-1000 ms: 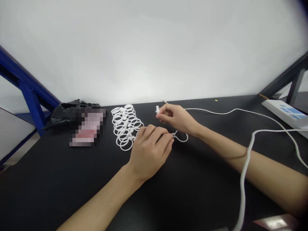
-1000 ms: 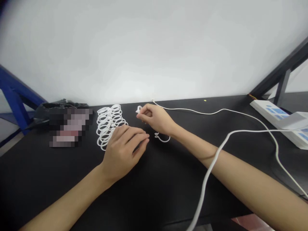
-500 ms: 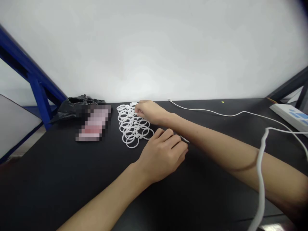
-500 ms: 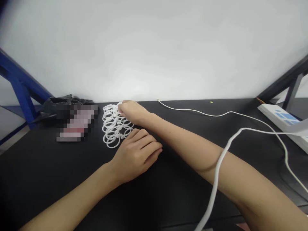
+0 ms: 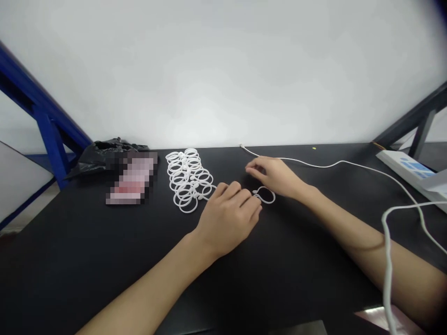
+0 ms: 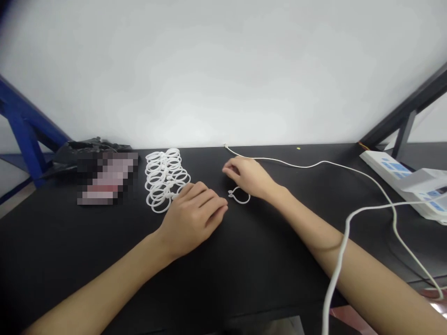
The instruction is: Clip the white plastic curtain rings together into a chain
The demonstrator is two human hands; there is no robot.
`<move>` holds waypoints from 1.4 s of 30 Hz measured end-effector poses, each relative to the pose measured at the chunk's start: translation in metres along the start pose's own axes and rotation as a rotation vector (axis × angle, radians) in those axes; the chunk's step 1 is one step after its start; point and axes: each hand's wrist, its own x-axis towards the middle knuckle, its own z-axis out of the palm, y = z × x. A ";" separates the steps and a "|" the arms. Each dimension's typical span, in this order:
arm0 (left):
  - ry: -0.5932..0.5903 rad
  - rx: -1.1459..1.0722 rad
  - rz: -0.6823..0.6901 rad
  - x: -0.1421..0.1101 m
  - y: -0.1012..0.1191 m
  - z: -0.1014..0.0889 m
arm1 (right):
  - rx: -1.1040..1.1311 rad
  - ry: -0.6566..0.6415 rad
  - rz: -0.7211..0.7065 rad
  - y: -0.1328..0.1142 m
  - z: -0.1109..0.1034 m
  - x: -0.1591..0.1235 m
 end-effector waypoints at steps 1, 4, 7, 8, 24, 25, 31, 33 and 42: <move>-0.006 0.031 -0.042 0.000 -0.001 0.001 | 0.007 -0.013 0.024 0.007 -0.004 -0.010; -0.042 0.102 -0.146 -0.001 -0.006 0.002 | 0.017 -0.077 0.027 0.018 -0.012 -0.030; -0.094 0.121 -0.180 -0.001 -0.009 0.004 | 0.026 -0.185 -0.004 0.015 -0.016 -0.039; -0.108 0.117 -0.183 -0.001 -0.009 0.004 | 0.023 -0.203 -0.012 0.013 -0.016 -0.040; -0.111 0.040 -0.363 -0.001 -0.007 0.004 | 0.382 0.087 0.061 -0.033 0.003 -0.049; -0.111 0.037 -0.368 -0.002 -0.007 0.004 | 0.405 0.075 0.049 -0.034 0.003 -0.049; -0.116 0.061 -0.281 -0.002 -0.010 0.004 | 0.493 0.016 -0.091 -0.035 -0.001 -0.051; -0.113 0.062 -0.258 -0.002 -0.010 0.003 | 0.494 -0.014 -0.121 -0.034 -0.002 -0.051; -0.067 0.067 -0.345 -0.003 -0.009 0.002 | 0.626 -0.143 -0.029 -0.032 -0.002 -0.050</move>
